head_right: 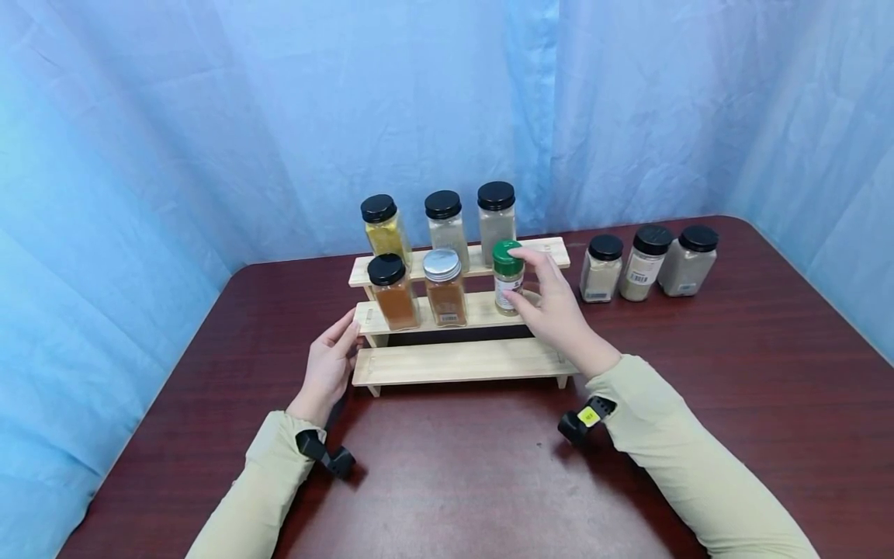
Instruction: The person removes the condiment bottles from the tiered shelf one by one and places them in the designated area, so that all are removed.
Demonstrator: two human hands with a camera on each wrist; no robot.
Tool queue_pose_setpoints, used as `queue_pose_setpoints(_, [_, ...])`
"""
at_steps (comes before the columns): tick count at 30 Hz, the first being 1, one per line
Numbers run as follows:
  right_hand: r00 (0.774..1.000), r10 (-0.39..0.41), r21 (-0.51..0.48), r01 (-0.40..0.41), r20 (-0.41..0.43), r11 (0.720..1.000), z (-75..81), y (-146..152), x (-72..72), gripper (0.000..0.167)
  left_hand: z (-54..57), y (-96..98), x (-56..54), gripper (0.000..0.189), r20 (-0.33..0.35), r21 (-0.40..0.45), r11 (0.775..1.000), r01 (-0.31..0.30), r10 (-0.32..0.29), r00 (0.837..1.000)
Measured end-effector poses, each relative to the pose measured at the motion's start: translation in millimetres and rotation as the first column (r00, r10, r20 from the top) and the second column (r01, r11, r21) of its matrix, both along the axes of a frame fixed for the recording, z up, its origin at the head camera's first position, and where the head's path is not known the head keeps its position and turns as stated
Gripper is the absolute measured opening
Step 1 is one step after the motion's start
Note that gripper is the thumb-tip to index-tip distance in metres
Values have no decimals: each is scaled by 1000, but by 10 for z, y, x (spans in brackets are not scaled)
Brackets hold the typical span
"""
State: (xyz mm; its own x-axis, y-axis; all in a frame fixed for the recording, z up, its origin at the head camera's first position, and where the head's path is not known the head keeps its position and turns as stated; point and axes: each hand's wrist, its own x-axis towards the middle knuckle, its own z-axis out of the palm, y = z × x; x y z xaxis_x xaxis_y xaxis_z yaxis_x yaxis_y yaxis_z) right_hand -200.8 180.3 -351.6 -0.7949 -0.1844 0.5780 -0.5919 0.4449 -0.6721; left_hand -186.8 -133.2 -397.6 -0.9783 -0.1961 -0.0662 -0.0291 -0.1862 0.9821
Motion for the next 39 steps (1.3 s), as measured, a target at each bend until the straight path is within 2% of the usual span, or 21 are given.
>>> queue_pose_setpoints(11, [1000, 1, 30, -2, 11, 1000, 73, 7, 20, 54, -5, -8, 4, 40, 7, -7, 1000, 5, -5, 1000])
queue_pose_setpoints(24, [996, 65, 28, -63, -57, 998, 244, 199, 99, 58, -3, -18, -5, 41, 4, -14, 1000, 9, -9, 1000])
queue_pose_setpoints(32, [993, 9, 121, 5, -117, 993, 273, 460, 163, 61, -7, -19, -2, 41, -4, -10, 1000, 9, -9, 1000])
queue_pose_setpoints(36, [993, 12, 139, 5, -119, 990, 281, 620, 189, 64, -6, -12, -5, 41, 3, 1, 1000, 6, -6, 1000])
queue_pose_setpoints(39, [994, -15, 172, 33, -109, 984, 291, 743, 214, 67, -1, -3, -6, 41, 7, 4, 1000, 4, -4, 1000])
